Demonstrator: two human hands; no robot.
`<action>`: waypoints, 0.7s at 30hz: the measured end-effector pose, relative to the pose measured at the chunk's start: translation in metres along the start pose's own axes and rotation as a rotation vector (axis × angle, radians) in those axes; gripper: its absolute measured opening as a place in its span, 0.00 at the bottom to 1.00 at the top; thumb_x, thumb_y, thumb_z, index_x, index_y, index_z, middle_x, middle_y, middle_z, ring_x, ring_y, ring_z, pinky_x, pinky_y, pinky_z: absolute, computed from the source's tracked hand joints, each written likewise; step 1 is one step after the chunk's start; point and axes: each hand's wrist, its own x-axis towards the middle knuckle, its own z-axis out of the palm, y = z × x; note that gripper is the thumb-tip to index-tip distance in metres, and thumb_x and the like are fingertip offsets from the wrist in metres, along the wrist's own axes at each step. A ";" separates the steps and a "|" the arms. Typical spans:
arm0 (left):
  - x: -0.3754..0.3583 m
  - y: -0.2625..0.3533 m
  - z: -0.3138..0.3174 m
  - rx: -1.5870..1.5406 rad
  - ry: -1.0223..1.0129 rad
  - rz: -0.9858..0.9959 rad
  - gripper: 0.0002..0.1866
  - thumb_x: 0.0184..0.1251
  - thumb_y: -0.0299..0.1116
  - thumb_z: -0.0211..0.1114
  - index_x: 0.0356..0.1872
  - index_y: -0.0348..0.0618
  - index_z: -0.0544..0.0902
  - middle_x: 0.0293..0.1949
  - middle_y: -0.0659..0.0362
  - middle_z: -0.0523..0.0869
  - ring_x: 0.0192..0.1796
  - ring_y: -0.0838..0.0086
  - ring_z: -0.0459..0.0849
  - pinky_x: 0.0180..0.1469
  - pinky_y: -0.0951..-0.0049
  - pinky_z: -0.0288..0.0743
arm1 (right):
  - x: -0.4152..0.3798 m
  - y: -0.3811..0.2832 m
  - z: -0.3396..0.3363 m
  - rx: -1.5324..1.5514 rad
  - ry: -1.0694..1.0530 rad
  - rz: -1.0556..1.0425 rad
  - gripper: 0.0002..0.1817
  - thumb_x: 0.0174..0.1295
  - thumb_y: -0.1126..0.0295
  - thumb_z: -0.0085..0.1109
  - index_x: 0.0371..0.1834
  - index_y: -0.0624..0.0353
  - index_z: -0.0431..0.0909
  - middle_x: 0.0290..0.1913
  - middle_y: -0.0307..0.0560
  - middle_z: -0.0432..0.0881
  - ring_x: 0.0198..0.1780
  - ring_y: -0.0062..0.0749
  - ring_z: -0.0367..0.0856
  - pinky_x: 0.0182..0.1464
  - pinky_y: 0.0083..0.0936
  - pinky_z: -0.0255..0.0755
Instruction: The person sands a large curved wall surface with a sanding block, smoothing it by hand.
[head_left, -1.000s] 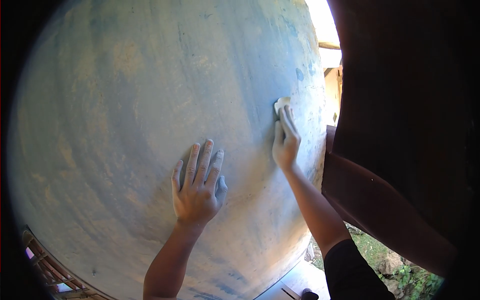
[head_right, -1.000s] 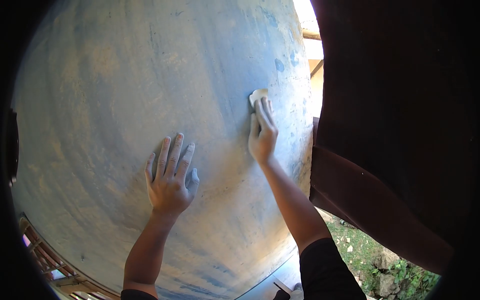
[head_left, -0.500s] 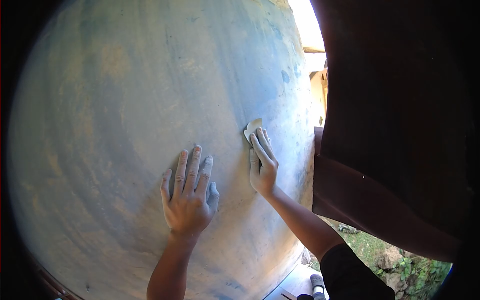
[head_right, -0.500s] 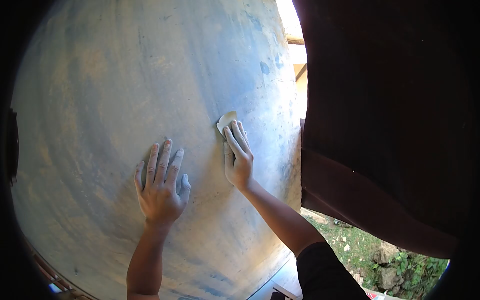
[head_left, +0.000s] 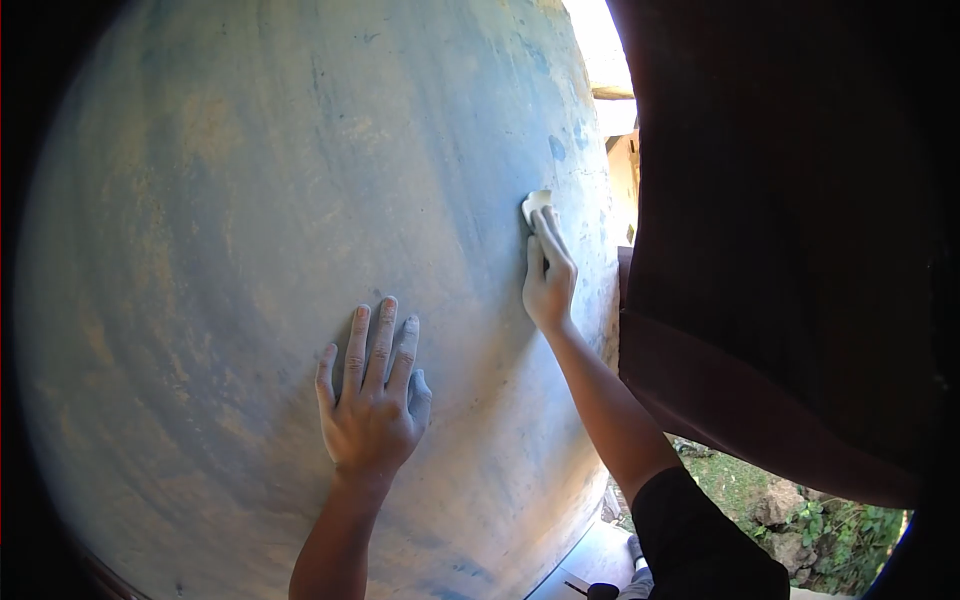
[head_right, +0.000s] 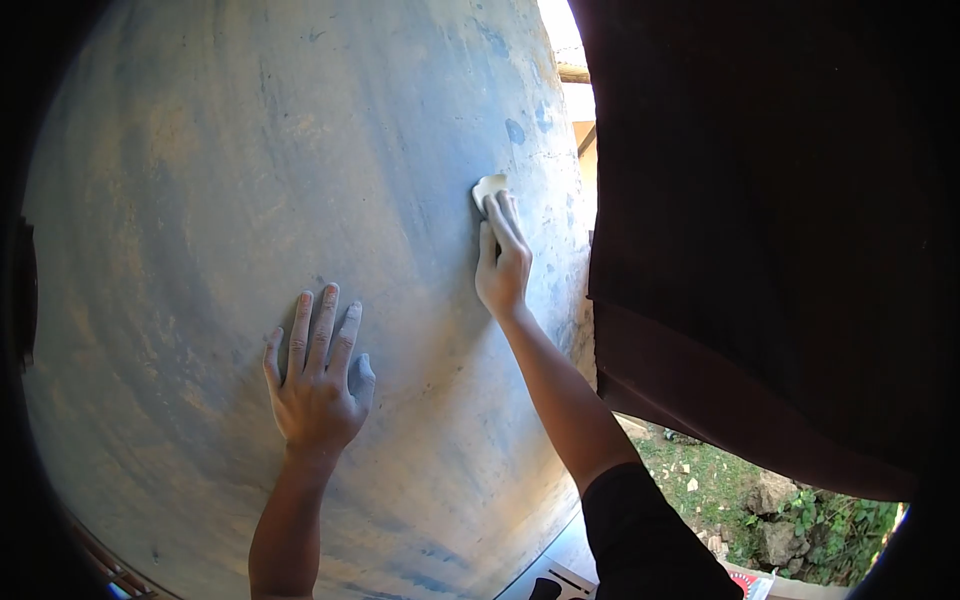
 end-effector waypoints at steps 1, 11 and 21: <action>0.000 0.001 0.000 0.017 -0.003 -0.001 0.30 0.66 0.41 0.67 0.72 0.61 0.82 0.82 0.64 0.74 0.85 0.66 0.67 0.82 0.49 0.55 | 0.007 0.002 0.004 -0.027 0.026 0.056 0.20 0.78 0.76 0.59 0.71 0.63 0.81 0.76 0.64 0.76 0.80 0.58 0.70 0.81 0.42 0.66; 0.008 0.006 -0.002 0.037 -0.025 -0.030 0.28 0.68 0.41 0.66 0.70 0.64 0.84 0.82 0.68 0.74 0.84 0.70 0.68 0.82 0.53 0.56 | -0.064 -0.024 -0.014 0.111 -0.215 -0.247 0.18 0.76 0.75 0.62 0.67 0.59 0.86 0.73 0.61 0.80 0.78 0.59 0.73 0.80 0.50 0.69; 0.003 0.003 0.005 0.034 0.000 0.021 0.29 0.67 0.39 0.67 0.72 0.59 0.82 0.82 0.62 0.74 0.85 0.64 0.67 0.82 0.49 0.56 | -0.022 0.030 -0.024 -0.040 -0.004 0.039 0.19 0.77 0.79 0.57 0.69 0.69 0.81 0.73 0.66 0.79 0.79 0.60 0.72 0.81 0.45 0.66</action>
